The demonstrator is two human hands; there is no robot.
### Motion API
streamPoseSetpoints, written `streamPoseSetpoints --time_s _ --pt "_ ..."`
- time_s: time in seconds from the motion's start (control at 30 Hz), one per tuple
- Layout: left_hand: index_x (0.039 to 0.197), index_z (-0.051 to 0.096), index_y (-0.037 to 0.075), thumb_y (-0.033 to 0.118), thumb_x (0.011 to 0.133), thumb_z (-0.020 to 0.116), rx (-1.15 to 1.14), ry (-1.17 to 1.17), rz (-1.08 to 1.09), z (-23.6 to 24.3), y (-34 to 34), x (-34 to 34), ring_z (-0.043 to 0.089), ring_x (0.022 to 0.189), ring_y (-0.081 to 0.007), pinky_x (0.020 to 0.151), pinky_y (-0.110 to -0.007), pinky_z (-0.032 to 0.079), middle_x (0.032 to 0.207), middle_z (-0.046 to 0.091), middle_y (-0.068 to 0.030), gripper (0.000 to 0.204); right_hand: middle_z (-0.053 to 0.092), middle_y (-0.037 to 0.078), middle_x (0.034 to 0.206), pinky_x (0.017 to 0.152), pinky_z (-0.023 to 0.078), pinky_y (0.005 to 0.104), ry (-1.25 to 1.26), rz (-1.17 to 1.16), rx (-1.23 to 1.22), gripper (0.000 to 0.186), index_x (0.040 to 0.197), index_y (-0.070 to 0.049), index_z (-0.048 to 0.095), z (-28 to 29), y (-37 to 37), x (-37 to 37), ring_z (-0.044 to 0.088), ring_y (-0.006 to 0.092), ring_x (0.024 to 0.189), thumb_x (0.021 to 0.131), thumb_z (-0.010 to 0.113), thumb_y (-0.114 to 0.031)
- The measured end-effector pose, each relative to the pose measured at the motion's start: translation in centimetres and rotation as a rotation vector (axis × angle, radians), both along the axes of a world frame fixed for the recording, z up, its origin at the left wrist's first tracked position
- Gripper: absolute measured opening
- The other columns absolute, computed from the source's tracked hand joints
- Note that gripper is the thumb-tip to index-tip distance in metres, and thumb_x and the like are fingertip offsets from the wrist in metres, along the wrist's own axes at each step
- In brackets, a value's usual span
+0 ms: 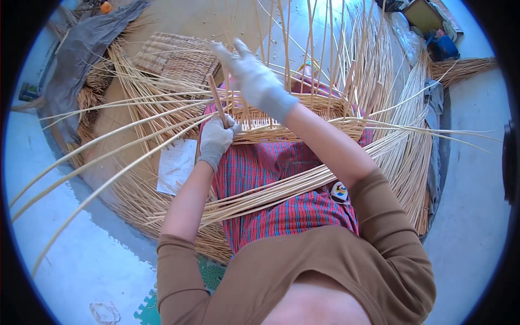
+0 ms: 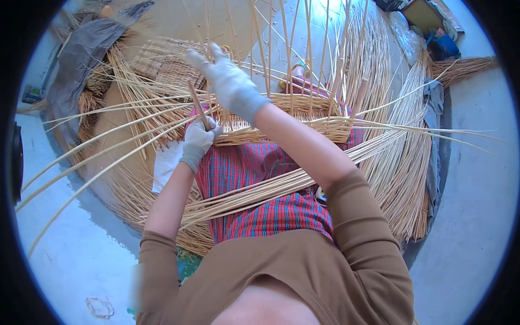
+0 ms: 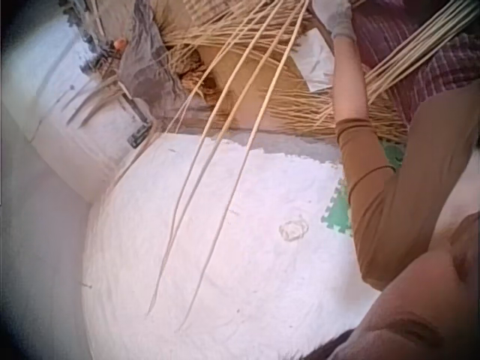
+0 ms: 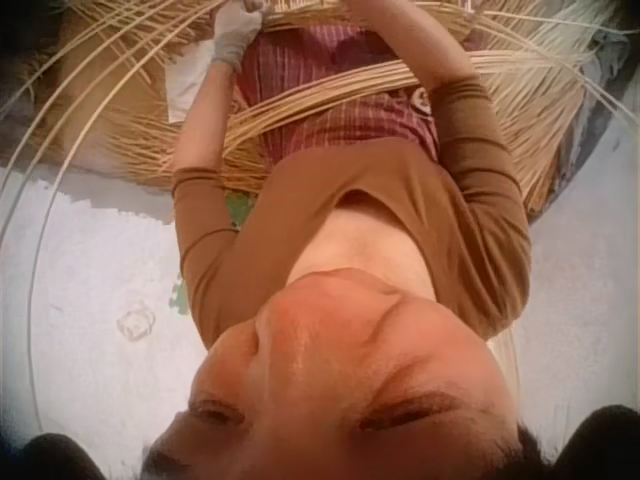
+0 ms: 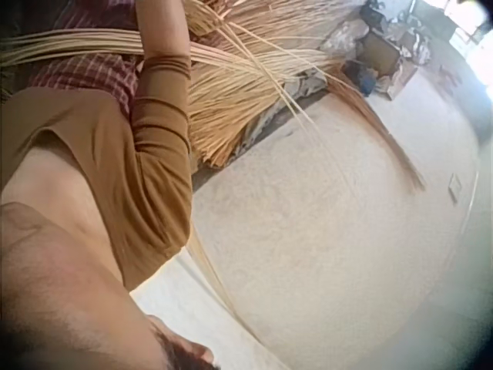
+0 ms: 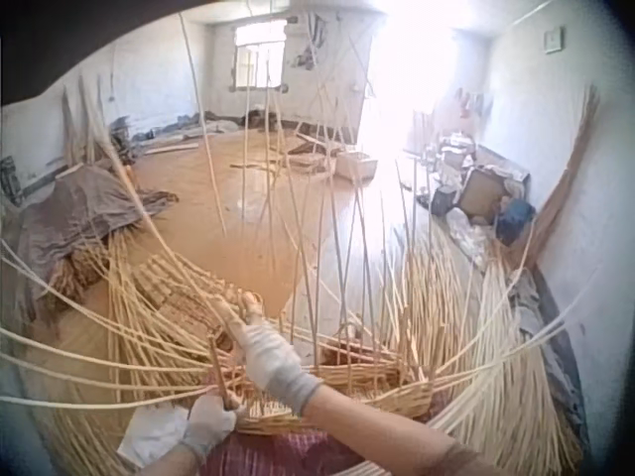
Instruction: The recorder is weaving a rectangular basket using long wooden or reed strips.
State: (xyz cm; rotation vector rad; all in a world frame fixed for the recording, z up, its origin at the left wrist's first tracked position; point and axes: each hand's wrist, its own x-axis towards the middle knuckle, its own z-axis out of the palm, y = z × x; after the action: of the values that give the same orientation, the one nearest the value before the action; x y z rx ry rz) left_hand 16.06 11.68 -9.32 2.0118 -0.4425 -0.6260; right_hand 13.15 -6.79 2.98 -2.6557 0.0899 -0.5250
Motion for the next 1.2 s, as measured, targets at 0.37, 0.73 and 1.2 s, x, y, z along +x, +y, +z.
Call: streamPoseSetpoints --time_s 0.37,0.73,1.2 --pt "0.088 0.057 0.009 -0.001 0.076 0.085 -0.112 0.102 0.068 -0.8 0.7 -0.8 0.058 0.073 -0.0094 0.070 -0.026 0.051 0.080 0.061 0.0025 0.032 0.041 -0.004 0.067 0.059 0.048 0.0322 -0.592 -0.200 1.138 0.032 0.101 -0.008 0.053 -9.6 2.0 -16.9 0.035 0.0065 0.052 0.112 0.041 -0.036" --pt "0.072 0.059 0.006 0.062 0.076 0.082 0.130 -0.180 0.219 2.3 -1.1 -1.4 0.055 0.057 -0.0196 0.060 -0.039 0.047 0.063 0.060 -0.0065 0.061 0.060 0.001 0.087 0.073 0.052 0.0258 -0.355 -0.090 1.567 0.007 0.106 -0.010 0.061 -6.3 4.7 -18.3 0.059 0.0099 0.080 0.100 0.063 -0.011" --pt "0.115 0.064 0.005 0.023 0.102 0.064 0.046 0.522 -0.213 5.1 -7.7 -4.9 0.072 0.065 -0.0181 0.053 -0.031 0.058 0.088 0.070 -0.0104 0.022 0.072 0.010 0.109 0.089 0.058 0.0334 -0.283 -0.310 1.310 0.022 0.102 -0.010 0.057 -8.7 -9.9 -22.2 0.070 0.0205 0.097 0.092 0.066 0.008"
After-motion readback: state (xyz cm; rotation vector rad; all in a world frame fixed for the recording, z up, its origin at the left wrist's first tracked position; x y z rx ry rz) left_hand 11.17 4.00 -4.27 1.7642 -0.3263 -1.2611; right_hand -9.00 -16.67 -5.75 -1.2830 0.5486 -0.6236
